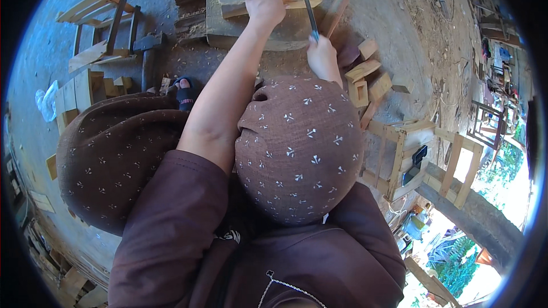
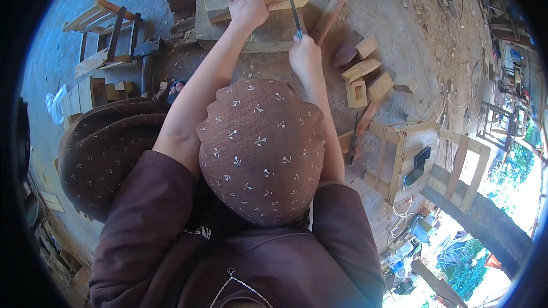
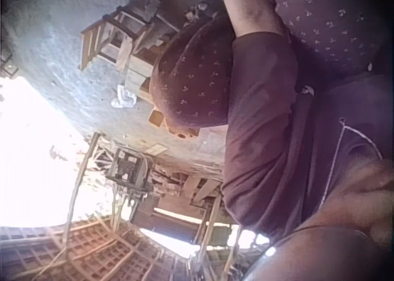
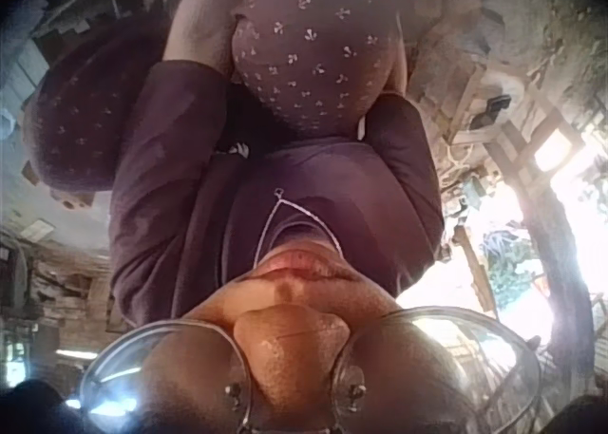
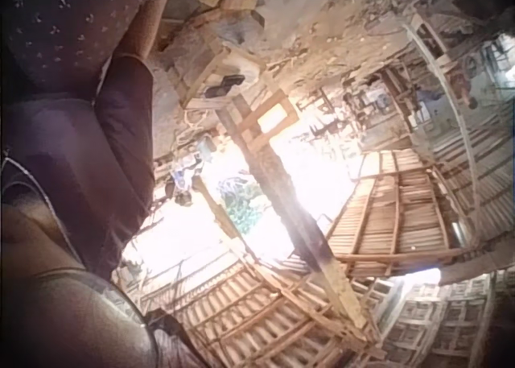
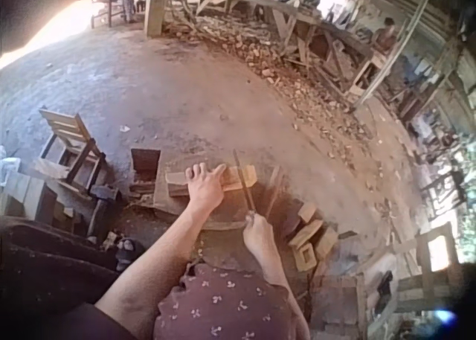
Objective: Use a handsaw to cut a piece of wood into a smaller block.
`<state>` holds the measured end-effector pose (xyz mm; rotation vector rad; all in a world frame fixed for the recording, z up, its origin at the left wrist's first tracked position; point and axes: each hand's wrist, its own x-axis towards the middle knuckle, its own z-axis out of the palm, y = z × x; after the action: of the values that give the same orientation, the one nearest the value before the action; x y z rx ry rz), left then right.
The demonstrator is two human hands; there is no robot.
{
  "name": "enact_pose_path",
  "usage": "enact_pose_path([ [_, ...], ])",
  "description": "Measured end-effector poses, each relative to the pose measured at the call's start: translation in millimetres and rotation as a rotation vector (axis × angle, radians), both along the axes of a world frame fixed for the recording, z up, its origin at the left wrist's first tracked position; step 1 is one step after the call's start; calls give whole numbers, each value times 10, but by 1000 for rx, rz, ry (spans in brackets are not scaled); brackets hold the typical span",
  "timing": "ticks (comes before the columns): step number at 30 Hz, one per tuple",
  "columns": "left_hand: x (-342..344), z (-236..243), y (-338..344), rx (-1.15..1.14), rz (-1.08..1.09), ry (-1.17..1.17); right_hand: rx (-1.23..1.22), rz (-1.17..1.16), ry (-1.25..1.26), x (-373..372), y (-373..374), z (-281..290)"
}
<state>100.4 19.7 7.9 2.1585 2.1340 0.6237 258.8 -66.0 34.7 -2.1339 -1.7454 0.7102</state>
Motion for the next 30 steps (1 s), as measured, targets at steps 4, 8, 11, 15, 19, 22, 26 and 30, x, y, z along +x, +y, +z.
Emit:
enact_pose_path([
  [4, 5, -3, 25, 3, 19, 22, -26, 42, -28, -176, 493, 108],
  [8, 28, 1, -22, -25, 19, 28, -45, 51, -69, -256, 290, 166],
  [11, 31, -2, -47, -1, -13, 38, -4, -83, -37, -236, 112, 136],
  [15, 21, -46, -38, 71, -32, 14, 100, 18, -52, -185, 53, 174],
  [19, -8, -136, 4, 101, 9, -31, 142, 51, -231, -297, 111, 265],
  [22, 16, -88, 27, -3, -39, -17, 157, 46, -304, -306, 171, 323],
  [26, 11, -58, -21, 3, -54, -42, 190, 6, -277, -315, 169, 336],
  [30, 3, -57, -50, 51, -39, -79, 143, 8, -219, -309, 130, 330],
])
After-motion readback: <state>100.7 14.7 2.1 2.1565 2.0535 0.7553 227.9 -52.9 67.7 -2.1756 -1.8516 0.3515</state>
